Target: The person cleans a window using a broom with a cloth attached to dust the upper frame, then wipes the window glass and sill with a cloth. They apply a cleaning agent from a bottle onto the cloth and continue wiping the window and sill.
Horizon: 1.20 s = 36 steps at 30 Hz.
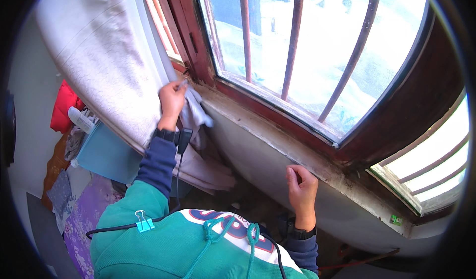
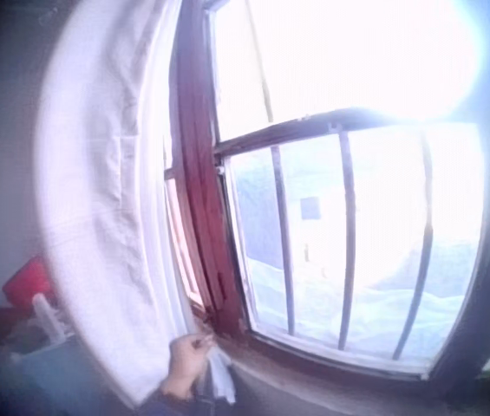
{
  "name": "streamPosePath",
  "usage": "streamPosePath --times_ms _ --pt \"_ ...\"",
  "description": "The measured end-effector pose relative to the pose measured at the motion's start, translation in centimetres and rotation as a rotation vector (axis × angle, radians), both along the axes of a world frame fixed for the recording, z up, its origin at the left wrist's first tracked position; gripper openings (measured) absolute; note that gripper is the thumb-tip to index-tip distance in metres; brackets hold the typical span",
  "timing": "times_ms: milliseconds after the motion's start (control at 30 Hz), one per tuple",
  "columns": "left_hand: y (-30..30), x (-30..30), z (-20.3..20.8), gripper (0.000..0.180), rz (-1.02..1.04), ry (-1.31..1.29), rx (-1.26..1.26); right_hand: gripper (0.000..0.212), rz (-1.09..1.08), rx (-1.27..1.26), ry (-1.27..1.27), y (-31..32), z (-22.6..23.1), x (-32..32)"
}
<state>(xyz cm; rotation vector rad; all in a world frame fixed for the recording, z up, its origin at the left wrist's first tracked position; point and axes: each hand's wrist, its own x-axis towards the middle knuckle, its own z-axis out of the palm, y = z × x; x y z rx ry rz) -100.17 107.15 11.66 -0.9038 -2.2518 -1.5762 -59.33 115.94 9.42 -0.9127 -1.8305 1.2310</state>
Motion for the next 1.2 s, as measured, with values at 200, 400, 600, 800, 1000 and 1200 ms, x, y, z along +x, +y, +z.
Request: streamPosePath --times_ms 200,400,600,800,1000,1200 --pt "3.3 -3.7 -0.9 0.020 0.210 0.257 -0.175 0.011 -0.008 -0.013 -0.037 0.0 -0.8 -0.9" --pt "4.4 -1.8 -4.4 0.019 0.325 0.663 -0.410 0.011 -0.002 -0.037 -0.055 0.0 -1.1 -1.5" --pt "5.4 2.9 -2.2 0.016 0.131 0.644 -0.734 0.012 -0.004 -0.048 -0.054 0.1 -0.9 -1.6" --pt "5.6 12.2 -1.9 0.013 -0.139 0.588 -0.488 0.012 -0.003 -0.062 -0.063 0.4 -0.8 -1.8" --pt "5.2 16.4 -1.1 0.012 -0.578 0.387 -0.289 0.011 0.040 -0.033 -0.058 0.4 -0.8 -1.2" --pt "3.4 11.7 0.2 0.016 -0.121 0.298 -0.249 0.010 -0.041 -0.105 0.003 -0.3 -0.1 2.1"
